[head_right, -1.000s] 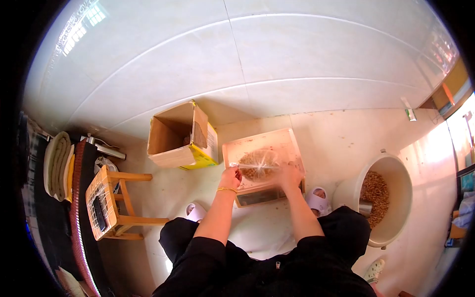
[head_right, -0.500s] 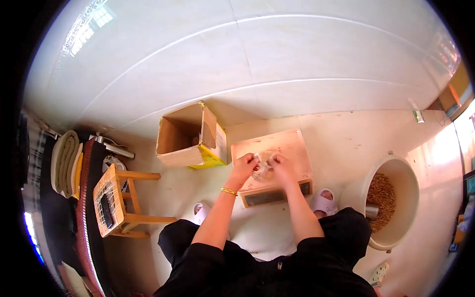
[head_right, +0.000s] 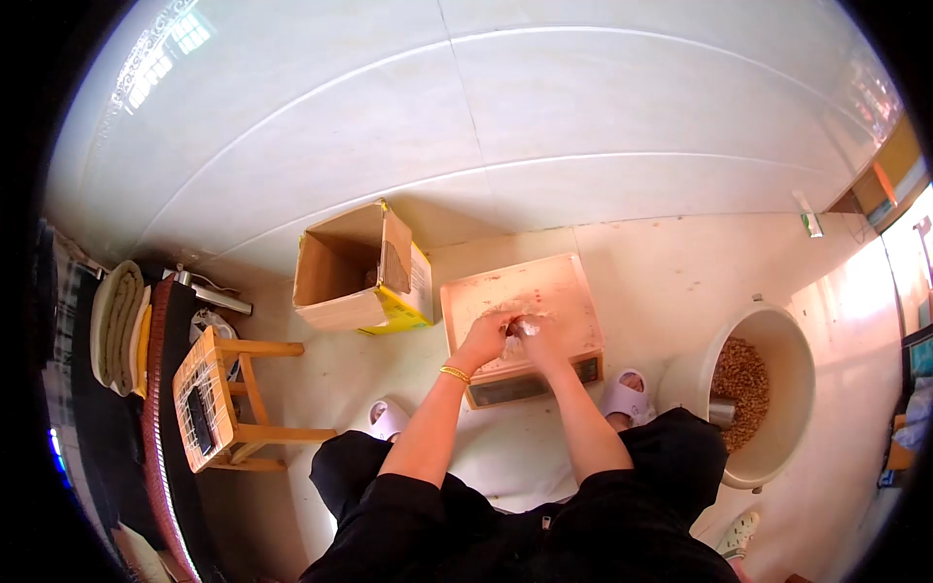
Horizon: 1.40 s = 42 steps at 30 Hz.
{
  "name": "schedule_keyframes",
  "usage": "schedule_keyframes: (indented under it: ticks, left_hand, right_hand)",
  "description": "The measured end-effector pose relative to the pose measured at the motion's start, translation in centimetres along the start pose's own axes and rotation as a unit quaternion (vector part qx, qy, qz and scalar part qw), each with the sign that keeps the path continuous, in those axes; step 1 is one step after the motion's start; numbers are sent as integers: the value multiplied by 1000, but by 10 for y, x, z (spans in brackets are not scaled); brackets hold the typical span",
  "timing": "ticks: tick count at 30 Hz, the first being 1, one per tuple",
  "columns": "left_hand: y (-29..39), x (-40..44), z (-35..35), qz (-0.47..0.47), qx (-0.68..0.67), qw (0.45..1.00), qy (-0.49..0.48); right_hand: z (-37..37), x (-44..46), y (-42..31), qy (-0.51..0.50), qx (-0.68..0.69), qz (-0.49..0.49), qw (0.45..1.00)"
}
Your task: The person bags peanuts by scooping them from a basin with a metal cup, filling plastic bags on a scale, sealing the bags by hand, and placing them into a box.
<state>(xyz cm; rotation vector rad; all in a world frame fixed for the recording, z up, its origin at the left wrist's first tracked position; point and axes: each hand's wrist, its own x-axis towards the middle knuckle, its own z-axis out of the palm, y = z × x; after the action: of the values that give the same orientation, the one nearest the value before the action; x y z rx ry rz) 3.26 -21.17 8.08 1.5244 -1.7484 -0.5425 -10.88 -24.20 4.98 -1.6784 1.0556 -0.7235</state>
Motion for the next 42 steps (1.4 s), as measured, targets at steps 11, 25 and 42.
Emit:
schedule_keyframes:
  ticks: [11,25,42]
  left_hand:
    - [2,-17,4,-183,-15,982,-38]
    - [-4,-13,14,-120,58,990,-39]
    - [-5,-17,17,-79,56,993,-62]
  right_hand:
    - [4,3,19,15,182,115,976]
    - [12,-11,-19,107,-301,-167,933]
    - [6,-9,-15,103,-301,-112,941]
